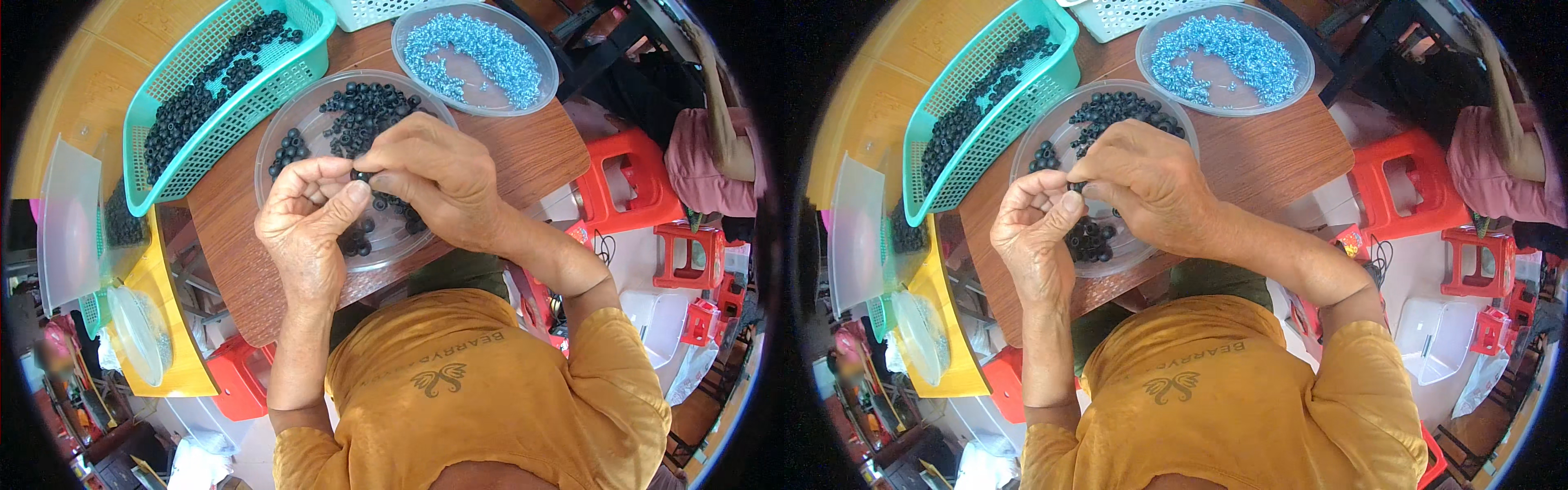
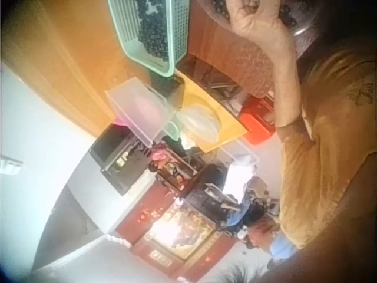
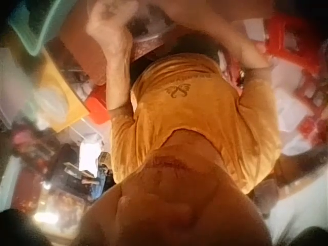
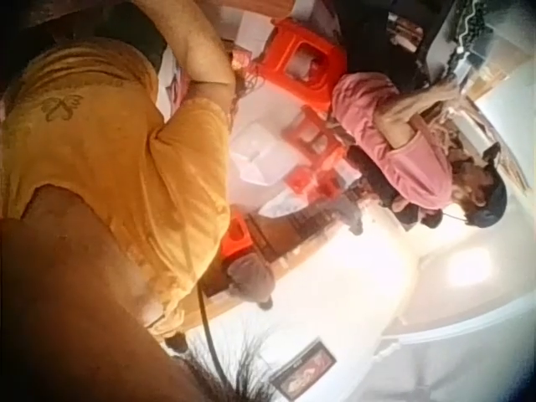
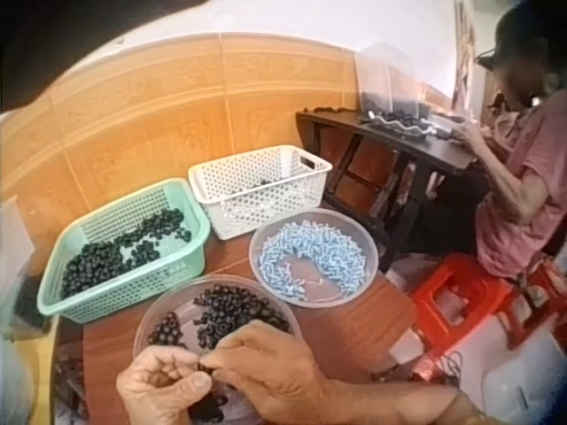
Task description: The person assembles plastic cord stoppers by fitting small parts into them by hand and setting them aside on a tray.
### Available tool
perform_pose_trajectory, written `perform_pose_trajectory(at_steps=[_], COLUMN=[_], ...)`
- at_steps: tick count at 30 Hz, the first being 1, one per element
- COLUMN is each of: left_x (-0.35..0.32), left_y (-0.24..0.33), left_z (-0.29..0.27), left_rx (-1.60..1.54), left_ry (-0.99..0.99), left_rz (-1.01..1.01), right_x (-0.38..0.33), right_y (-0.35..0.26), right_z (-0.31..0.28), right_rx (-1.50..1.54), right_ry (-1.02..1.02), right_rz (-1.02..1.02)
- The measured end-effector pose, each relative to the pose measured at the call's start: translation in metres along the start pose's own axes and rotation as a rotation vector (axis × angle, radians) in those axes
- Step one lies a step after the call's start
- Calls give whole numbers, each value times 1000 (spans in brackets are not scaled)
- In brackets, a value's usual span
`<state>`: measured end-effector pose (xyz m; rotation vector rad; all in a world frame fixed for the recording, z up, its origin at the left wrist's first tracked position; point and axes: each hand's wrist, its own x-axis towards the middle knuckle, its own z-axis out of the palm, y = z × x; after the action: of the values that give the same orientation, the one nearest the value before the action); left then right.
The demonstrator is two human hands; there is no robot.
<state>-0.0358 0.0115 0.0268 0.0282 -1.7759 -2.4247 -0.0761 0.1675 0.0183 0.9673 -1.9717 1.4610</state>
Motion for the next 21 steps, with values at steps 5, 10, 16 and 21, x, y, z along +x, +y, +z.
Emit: perform_pose_trajectory(at_steps=[5, 10, 16, 21], left_x=[-8, -7, -9, -16], left_y=[-2, -3, 1, -14], left_z=[0, -3, 3, 1], left_rx=[254, 1000, 677, 385], left_ry=[51, -24, -94, 5], left_rz=[171, 734, 478, 268], right_x=[-9, -9, -11, -11], right_y=[-16, -22, -21, -24], right_z=[4, 5, -1, 2], right_rx=[217, 572, 618, 588], right_ry=[20, 36, 67, 90], right_rz=[304, 727, 839, 794])
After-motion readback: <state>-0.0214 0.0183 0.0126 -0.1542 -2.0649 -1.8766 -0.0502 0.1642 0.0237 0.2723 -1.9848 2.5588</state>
